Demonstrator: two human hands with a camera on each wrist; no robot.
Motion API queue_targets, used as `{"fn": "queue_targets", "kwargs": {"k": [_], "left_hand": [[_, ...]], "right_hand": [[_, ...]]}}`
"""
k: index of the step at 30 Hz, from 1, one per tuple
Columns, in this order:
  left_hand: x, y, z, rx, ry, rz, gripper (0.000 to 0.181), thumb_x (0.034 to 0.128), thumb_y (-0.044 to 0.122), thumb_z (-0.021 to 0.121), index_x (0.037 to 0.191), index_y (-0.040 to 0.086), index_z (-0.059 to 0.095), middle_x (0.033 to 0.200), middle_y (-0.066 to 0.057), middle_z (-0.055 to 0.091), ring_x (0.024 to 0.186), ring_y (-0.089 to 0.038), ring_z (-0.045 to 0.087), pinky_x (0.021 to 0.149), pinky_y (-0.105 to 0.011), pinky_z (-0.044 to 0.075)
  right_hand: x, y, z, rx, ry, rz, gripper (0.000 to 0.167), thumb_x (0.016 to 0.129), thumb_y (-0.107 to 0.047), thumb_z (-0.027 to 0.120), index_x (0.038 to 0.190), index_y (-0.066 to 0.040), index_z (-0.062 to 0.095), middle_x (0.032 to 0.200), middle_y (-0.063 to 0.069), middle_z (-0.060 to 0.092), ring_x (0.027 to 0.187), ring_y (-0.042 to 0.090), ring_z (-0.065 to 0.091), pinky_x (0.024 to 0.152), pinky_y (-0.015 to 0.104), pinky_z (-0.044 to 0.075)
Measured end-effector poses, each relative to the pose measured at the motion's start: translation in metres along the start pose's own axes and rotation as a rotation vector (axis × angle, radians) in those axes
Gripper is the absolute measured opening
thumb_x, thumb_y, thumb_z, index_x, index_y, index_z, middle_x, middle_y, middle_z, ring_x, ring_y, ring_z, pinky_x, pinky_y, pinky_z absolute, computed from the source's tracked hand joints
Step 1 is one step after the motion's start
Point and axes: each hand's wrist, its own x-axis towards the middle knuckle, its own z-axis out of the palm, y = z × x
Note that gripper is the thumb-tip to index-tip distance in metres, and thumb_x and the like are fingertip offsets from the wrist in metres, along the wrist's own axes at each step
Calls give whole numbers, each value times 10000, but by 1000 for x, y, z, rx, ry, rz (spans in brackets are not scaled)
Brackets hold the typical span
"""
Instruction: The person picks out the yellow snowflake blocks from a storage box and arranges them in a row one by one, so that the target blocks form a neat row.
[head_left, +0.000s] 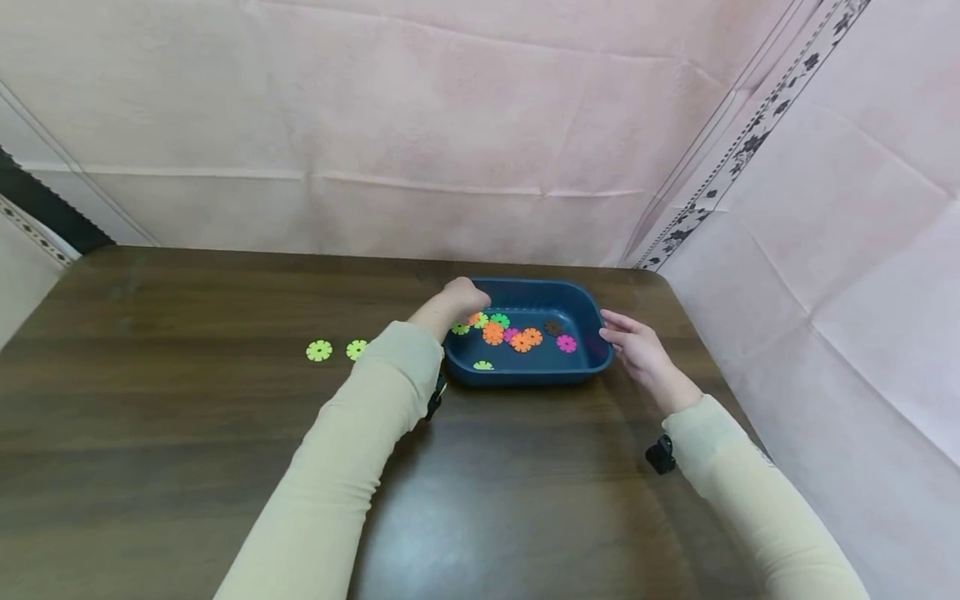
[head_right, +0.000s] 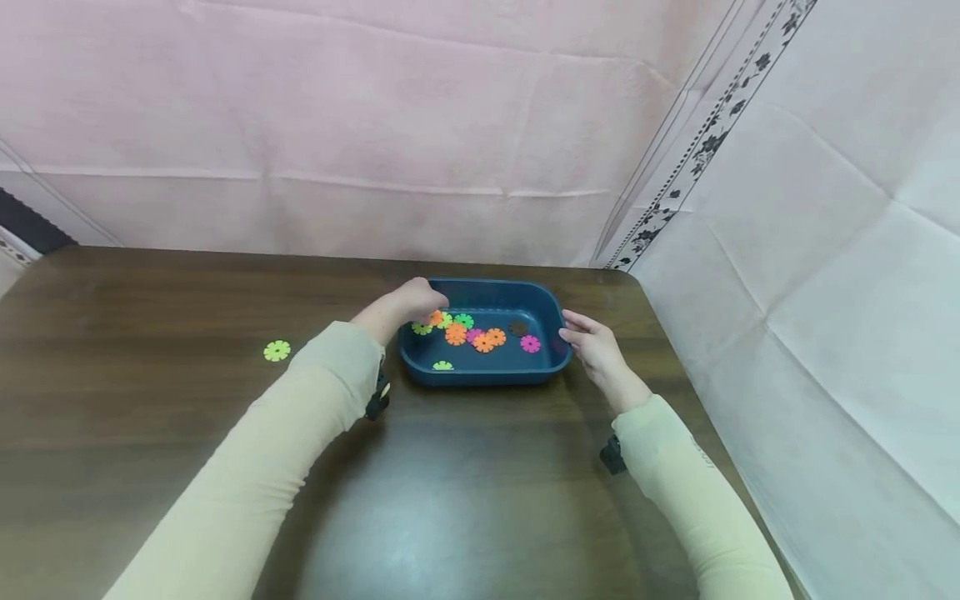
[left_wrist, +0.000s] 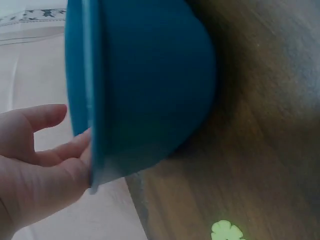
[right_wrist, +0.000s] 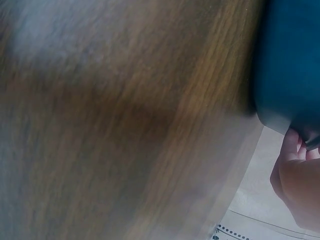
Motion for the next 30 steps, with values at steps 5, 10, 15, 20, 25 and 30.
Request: {"fn": "queue_targets", "kwargs": {"k": [5,10,15,20,25,30], "left_hand": [[-8,3,9,321,19,59,331,953,149,475,1243,-3,526,1210,-124,548,956,-210,524,815,-266,493],[-12,4,25,494,106,14,248,948,156,523,1150,33,596,1074,-96,589,828,-182,532,599,-228,439],[-7,1,36,508,200,-30,321,941,202,548,1212,31,561,1182,-126,564,996,-216,535,787,-287,539],[-1,-3,41,451,215,-7,334,940,204,548,1218,20,554,1206,-142,544,1061,-246,519,897,-347,516],[5,-8,43,457,210,-9,331,943,198,545,1221,18,561,1234,-164,522,1112,-271,504,931,-355,500],[11,-12,43,481,197,-21,383,933,186,562,1273,12,528,1330,-201,460,1223,-319,454,997,-379,464]], "right_hand": [[2,-2,2,11,-12,-10,542,963,-91,486,1467,-85,286,1411,112,363,1006,1,523,1116,297,305],[3,-4,4,-9,-18,-5,542,964,-113,495,1466,-98,293,1410,103,368,1087,51,497,1128,318,292],[1,-4,4,6,-13,3,540,962,-98,493,1465,-98,298,1303,35,442,1021,10,517,1109,277,316],[-1,-4,3,13,-18,9,539,962,-110,497,1465,-101,302,1187,-32,484,985,2,543,1090,267,331],[-3,-4,3,9,-28,18,540,965,-118,494,1467,-107,297,1167,-41,488,998,12,544,1081,258,336],[-2,-3,3,18,-29,13,535,964,-108,491,1464,-96,300,1154,-42,490,984,7,551,1022,200,398]]}}
